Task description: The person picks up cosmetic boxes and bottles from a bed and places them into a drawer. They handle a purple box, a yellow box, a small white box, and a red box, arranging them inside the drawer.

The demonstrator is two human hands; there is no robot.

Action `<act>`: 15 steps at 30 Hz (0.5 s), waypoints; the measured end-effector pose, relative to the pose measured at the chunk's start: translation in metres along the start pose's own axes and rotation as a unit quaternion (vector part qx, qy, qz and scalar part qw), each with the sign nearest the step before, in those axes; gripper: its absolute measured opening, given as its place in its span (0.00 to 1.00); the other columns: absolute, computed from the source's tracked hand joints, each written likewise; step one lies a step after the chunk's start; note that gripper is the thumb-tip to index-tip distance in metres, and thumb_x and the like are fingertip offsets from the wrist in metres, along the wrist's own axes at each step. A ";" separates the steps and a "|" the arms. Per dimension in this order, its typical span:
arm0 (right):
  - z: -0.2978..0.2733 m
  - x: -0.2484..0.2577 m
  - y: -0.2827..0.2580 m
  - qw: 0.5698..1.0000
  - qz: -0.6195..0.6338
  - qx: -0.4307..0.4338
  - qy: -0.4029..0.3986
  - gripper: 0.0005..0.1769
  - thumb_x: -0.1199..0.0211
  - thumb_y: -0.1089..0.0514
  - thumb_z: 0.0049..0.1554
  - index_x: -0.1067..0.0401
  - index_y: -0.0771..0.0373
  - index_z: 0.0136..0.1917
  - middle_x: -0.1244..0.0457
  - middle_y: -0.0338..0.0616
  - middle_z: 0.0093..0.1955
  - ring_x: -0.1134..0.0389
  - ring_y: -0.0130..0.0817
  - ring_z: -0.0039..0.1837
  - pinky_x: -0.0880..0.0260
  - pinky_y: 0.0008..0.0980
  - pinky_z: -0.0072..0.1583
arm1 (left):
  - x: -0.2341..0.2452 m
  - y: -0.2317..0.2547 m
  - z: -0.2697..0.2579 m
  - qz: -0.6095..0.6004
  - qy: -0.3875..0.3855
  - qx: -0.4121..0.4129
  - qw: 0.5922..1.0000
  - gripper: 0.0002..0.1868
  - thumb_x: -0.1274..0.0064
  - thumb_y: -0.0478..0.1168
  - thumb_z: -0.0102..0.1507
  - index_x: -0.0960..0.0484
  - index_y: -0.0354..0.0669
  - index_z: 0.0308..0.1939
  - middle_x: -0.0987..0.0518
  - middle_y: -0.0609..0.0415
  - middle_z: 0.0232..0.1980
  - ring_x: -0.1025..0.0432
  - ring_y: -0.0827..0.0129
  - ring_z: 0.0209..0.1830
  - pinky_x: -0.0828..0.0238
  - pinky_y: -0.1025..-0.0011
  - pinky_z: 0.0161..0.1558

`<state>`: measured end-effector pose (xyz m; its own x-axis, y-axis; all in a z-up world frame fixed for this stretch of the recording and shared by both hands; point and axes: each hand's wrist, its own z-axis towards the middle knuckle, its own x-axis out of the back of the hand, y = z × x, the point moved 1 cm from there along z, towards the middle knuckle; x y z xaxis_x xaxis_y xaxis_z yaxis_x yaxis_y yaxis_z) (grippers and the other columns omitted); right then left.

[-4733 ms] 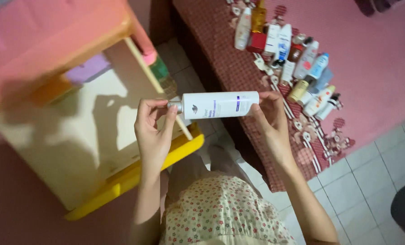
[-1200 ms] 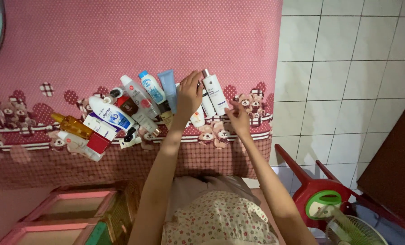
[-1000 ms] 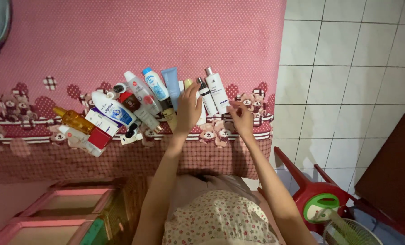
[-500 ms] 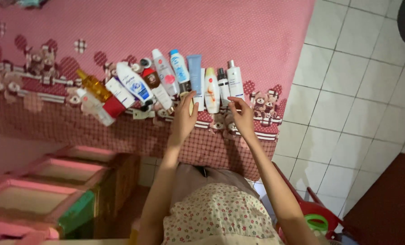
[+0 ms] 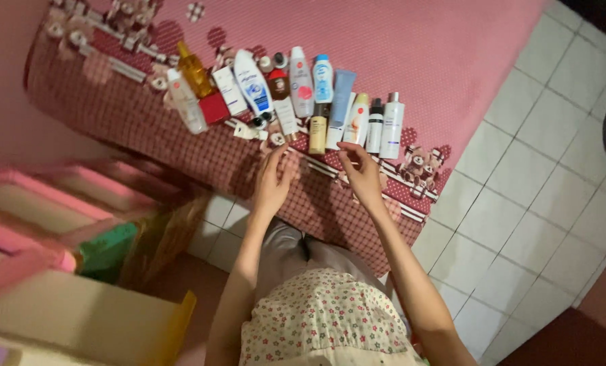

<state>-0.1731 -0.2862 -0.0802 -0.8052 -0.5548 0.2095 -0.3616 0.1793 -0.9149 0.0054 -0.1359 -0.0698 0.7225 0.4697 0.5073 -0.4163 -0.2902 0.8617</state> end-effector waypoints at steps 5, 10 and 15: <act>-0.009 -0.034 -0.014 0.997 -0.009 0.026 -0.068 0.14 0.37 0.58 0.63 0.24 0.58 0.62 0.30 0.52 0.51 0.28 0.42 0.55 0.26 0.39 0.56 | 0.025 0.002 -0.037 -0.023 0.057 0.069 0.996 0.21 0.55 0.41 0.73 0.29 0.38 0.69 0.26 0.38 0.64 0.31 0.45 0.66 0.35 0.50 0.65; -0.021 -0.066 -0.040 0.989 -0.021 0.040 -0.137 0.13 0.36 0.58 0.63 0.23 0.58 0.62 0.30 0.51 0.54 0.29 0.42 0.59 0.27 0.43 0.59 | 0.062 0.016 -0.065 -0.038 0.106 0.104 0.988 0.21 0.59 0.40 0.75 0.31 0.42 0.72 0.28 0.41 0.68 0.33 0.45 0.68 0.37 0.48 0.66; -0.045 -0.092 -0.094 0.977 -0.018 0.066 -0.200 0.15 0.37 0.59 0.63 0.25 0.61 0.63 0.31 0.51 0.51 0.29 0.39 0.55 0.27 0.41 0.58 | 0.096 0.040 -0.085 -0.043 0.165 0.120 0.978 0.20 0.57 0.39 0.74 0.29 0.40 0.69 0.25 0.39 0.62 0.29 0.45 0.63 0.32 0.47 0.62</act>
<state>-0.0863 -0.2156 0.0024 -0.5363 -0.8363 0.1144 -0.3004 0.0625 -0.9518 0.0109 -0.0316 0.0143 0.5160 0.7325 0.4441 -0.1920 -0.4063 0.8933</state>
